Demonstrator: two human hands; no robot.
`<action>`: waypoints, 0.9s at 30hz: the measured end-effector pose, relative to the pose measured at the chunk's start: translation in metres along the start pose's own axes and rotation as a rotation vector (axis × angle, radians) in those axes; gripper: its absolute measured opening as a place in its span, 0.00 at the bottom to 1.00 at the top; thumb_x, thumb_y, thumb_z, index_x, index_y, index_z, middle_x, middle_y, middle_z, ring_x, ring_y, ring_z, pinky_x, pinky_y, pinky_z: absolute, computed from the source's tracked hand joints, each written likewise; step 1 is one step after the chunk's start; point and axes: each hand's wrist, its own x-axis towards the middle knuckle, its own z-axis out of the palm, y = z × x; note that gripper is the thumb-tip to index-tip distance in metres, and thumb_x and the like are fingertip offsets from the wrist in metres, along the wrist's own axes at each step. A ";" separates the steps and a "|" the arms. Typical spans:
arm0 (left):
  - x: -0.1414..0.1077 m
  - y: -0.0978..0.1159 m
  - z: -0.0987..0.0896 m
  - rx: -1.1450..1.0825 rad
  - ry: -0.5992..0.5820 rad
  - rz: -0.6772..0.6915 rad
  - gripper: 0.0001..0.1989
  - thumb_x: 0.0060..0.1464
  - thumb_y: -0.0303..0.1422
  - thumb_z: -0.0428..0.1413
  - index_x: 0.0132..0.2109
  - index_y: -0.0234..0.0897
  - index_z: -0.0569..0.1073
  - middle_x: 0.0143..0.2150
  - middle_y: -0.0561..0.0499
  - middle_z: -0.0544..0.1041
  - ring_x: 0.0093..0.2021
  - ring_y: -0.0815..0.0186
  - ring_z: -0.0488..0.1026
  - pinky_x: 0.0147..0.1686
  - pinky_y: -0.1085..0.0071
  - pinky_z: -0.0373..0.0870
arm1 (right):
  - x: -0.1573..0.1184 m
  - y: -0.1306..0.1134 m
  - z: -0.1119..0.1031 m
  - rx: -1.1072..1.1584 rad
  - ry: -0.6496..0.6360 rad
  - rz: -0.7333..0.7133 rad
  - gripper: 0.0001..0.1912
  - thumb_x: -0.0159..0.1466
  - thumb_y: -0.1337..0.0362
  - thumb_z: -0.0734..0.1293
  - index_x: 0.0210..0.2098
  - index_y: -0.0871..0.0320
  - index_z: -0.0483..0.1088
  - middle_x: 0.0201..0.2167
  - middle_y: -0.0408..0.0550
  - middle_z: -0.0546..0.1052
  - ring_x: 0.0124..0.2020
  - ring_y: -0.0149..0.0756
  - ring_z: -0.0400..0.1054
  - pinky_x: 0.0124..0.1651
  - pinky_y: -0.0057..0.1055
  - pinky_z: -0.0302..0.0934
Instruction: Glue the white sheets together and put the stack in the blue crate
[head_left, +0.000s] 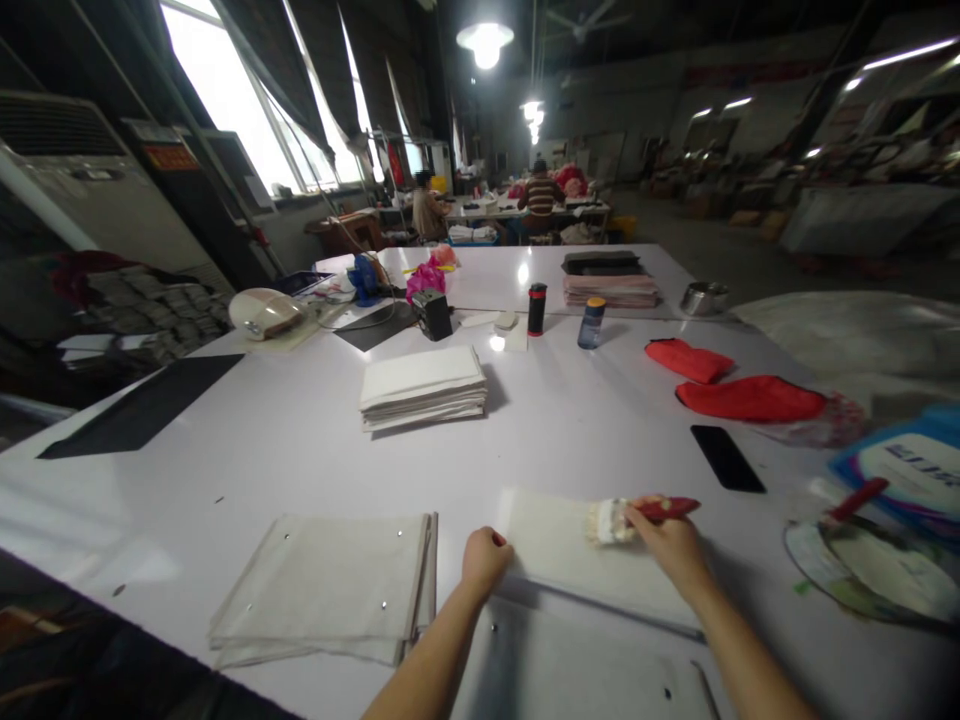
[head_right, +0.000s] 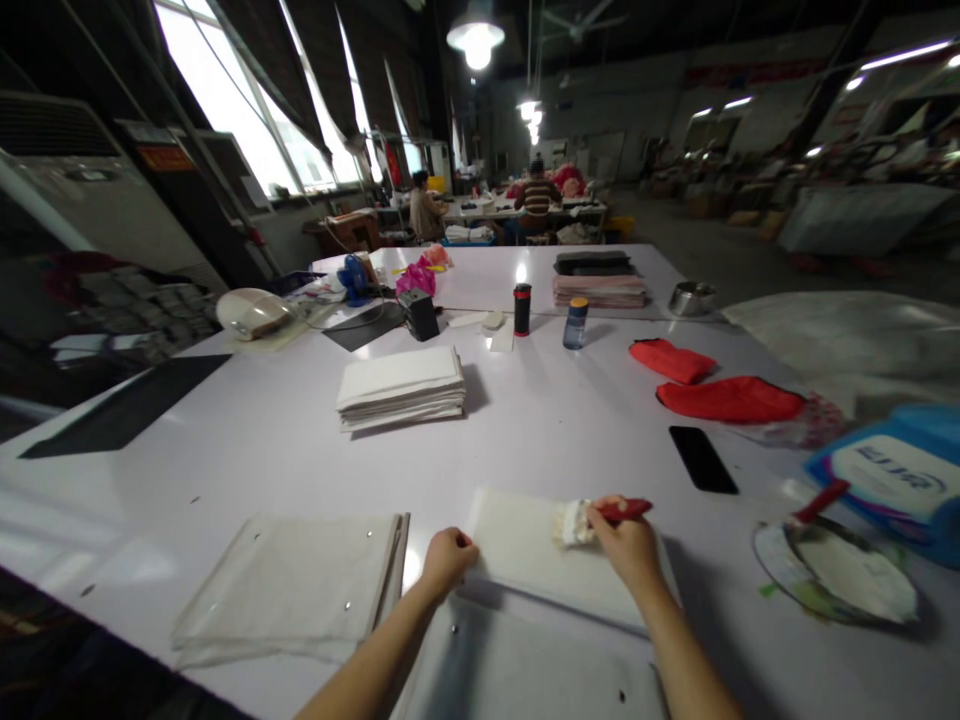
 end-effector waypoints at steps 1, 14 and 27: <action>0.000 0.000 0.001 -0.020 -0.012 -0.007 0.03 0.46 0.25 0.56 0.30 0.32 0.76 0.28 0.47 0.78 0.25 0.67 0.73 0.25 0.74 0.66 | 0.004 0.013 -0.026 -0.052 0.053 0.013 0.16 0.49 0.46 0.65 0.22 0.52 0.69 0.20 0.47 0.76 0.24 0.44 0.71 0.30 0.38 0.63; -0.006 0.011 -0.011 -0.161 -0.110 -0.060 0.04 0.44 0.22 0.56 0.27 0.33 0.72 0.19 0.55 0.69 0.19 0.71 0.66 0.17 0.77 0.63 | -0.081 -0.082 0.054 0.100 0.016 -0.281 0.11 0.63 0.57 0.61 0.28 0.53 0.67 0.28 0.45 0.73 0.32 0.35 0.70 0.37 0.30 0.67; -0.012 0.003 -0.010 -0.233 -0.146 -0.006 0.06 0.45 0.21 0.54 0.25 0.36 0.67 0.19 0.56 0.67 0.20 0.71 0.65 0.19 0.76 0.62 | -0.057 0.072 -0.151 -0.299 0.247 -0.060 0.15 0.52 0.47 0.64 0.23 0.52 0.68 0.21 0.48 0.74 0.26 0.46 0.70 0.34 0.42 0.66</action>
